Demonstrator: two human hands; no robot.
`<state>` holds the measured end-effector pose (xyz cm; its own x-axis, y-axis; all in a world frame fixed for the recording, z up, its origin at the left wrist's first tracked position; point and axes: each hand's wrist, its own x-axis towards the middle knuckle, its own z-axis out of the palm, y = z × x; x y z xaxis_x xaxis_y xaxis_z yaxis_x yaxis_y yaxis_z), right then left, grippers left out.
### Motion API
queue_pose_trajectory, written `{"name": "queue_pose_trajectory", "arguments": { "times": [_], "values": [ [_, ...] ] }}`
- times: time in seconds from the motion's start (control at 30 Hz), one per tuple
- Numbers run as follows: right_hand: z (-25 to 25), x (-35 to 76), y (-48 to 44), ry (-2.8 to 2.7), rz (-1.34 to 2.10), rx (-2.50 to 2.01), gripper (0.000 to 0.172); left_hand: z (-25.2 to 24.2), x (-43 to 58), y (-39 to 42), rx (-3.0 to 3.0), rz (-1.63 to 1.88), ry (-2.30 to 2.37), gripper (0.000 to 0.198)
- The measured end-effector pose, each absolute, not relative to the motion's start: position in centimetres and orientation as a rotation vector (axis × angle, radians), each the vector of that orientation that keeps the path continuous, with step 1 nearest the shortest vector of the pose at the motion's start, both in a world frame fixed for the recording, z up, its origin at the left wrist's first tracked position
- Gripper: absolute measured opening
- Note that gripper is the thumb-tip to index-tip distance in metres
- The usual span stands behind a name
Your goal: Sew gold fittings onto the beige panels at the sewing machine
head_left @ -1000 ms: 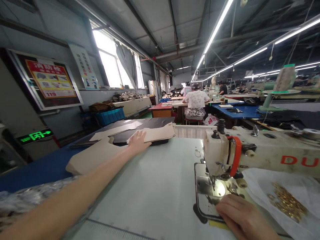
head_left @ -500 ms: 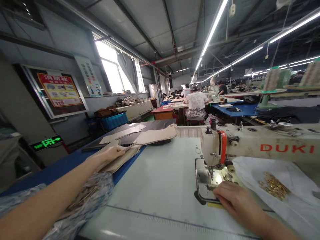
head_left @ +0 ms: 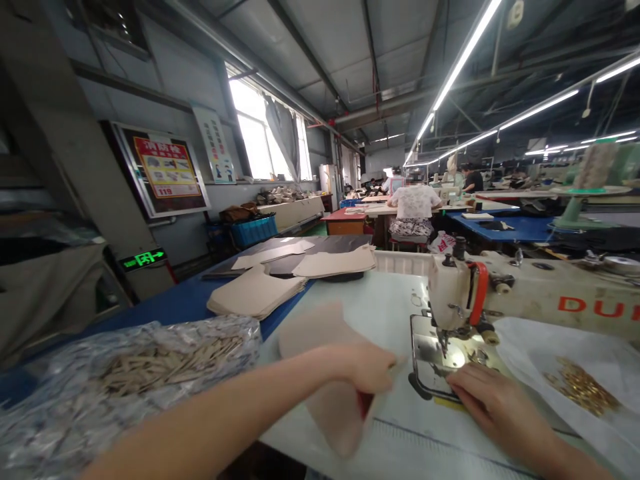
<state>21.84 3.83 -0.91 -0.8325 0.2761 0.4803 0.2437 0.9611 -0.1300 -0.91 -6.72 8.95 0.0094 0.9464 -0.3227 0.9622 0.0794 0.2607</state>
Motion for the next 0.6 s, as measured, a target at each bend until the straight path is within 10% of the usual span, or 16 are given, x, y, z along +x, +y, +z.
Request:
{"name": "queue_pose_trajectory", "arguments": {
  "times": [0.4,0.6],
  "values": [
    [-0.5,18.2,0.6,-2.429,0.050,-0.214,0.029,-0.1,2.5,-7.0,1.102,1.045,1.451,0.031],
    [-3.1,16.6,0.4,-2.744,0.099,-0.446,0.048,4.4,-1.2,-14.4,1.400,1.198,1.834,0.027]
  ]
}}
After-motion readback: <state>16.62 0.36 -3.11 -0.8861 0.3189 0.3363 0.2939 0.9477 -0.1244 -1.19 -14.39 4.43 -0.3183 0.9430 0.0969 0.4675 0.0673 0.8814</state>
